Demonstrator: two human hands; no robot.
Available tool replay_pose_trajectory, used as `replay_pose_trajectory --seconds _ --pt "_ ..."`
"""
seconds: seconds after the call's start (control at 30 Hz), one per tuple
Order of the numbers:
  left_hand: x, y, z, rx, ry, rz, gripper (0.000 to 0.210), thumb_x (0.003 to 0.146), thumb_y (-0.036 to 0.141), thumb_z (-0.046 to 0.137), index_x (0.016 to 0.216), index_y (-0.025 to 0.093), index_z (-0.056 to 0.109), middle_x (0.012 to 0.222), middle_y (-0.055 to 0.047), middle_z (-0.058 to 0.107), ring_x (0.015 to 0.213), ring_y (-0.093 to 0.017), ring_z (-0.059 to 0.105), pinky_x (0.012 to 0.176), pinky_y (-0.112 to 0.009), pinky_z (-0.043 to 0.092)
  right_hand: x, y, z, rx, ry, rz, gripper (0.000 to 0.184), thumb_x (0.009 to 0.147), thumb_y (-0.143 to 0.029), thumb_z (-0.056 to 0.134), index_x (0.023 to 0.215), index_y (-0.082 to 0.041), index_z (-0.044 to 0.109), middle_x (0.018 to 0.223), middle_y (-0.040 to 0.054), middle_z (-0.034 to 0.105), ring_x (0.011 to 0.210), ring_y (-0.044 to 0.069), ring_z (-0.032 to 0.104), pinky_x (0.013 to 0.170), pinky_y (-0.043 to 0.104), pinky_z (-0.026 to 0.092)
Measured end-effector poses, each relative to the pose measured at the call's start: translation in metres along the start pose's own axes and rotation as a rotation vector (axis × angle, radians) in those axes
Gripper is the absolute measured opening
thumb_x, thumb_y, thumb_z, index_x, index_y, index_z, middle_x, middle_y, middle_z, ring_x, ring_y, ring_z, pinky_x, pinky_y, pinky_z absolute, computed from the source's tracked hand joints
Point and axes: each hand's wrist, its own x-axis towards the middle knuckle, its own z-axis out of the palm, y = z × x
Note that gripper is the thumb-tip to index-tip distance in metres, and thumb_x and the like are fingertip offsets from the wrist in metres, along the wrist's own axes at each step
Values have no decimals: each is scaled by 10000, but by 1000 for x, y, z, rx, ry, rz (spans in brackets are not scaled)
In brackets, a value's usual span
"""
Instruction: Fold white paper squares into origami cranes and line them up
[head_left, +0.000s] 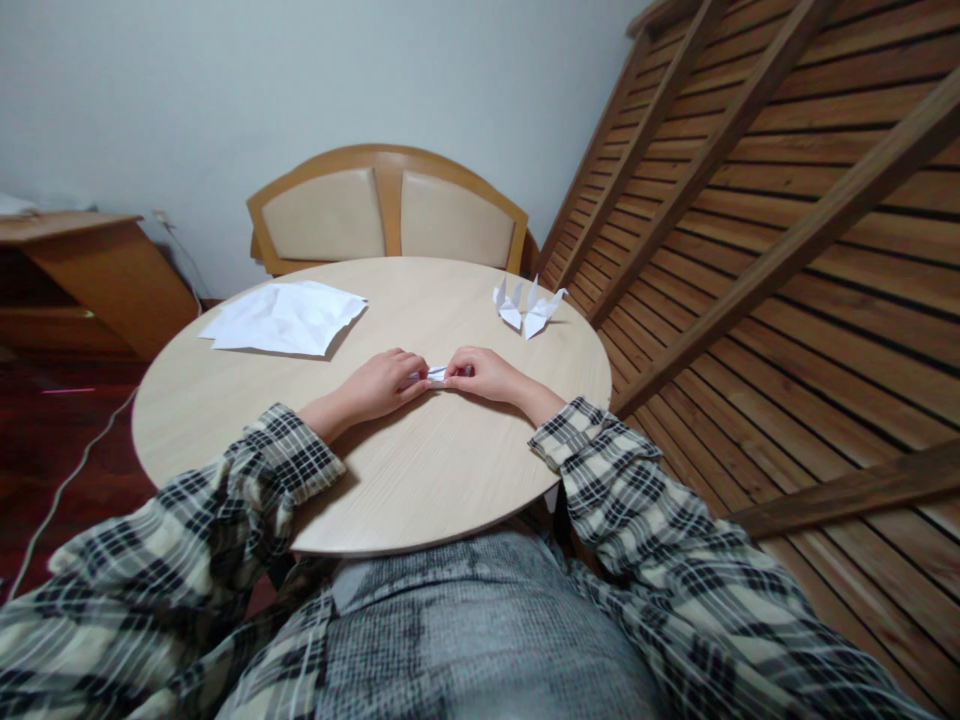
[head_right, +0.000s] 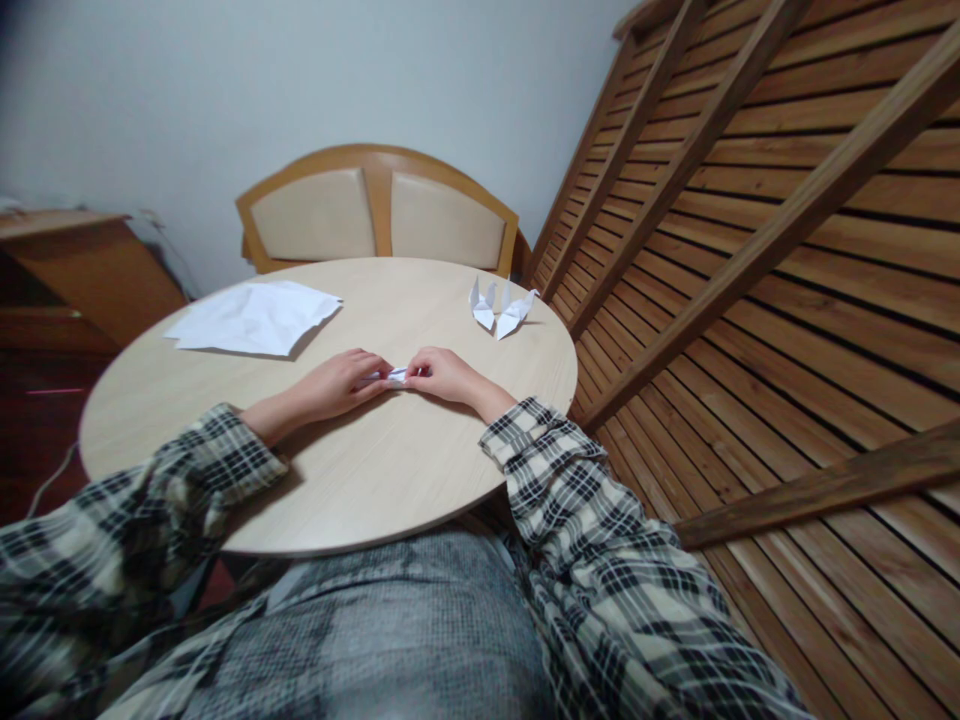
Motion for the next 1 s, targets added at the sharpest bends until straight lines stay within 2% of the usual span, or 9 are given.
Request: replay_pose_trajectory --seconds 0.5,0.8,1.0 --pt "1 -3 2 19 10 10 182 921 258 501 969 166 651 908 -103 700 854 -222 604 797 -369 477 0 4 4 18 -24 38 146 851 -256 631 749 -154 649 729 9 582 681 130 507 650 267 373" --pt "1 2 0 -26 33 -50 176 909 277 528 998 181 646 865 -84 688 800 -204 603 731 -338 477 0 2 3 46 -43 80 79 832 -181 602 855 -158 674 743 -1 574 684 129 489 664 265 373" --pt "3 -2 3 -20 24 12 249 942 286 487 1041 185 692 979 -91 730 909 -218 627 844 -374 492 1 3 2 50 -57 76 81 824 -157 597 834 -161 678 749 5 593 689 129 497 680 270 382"
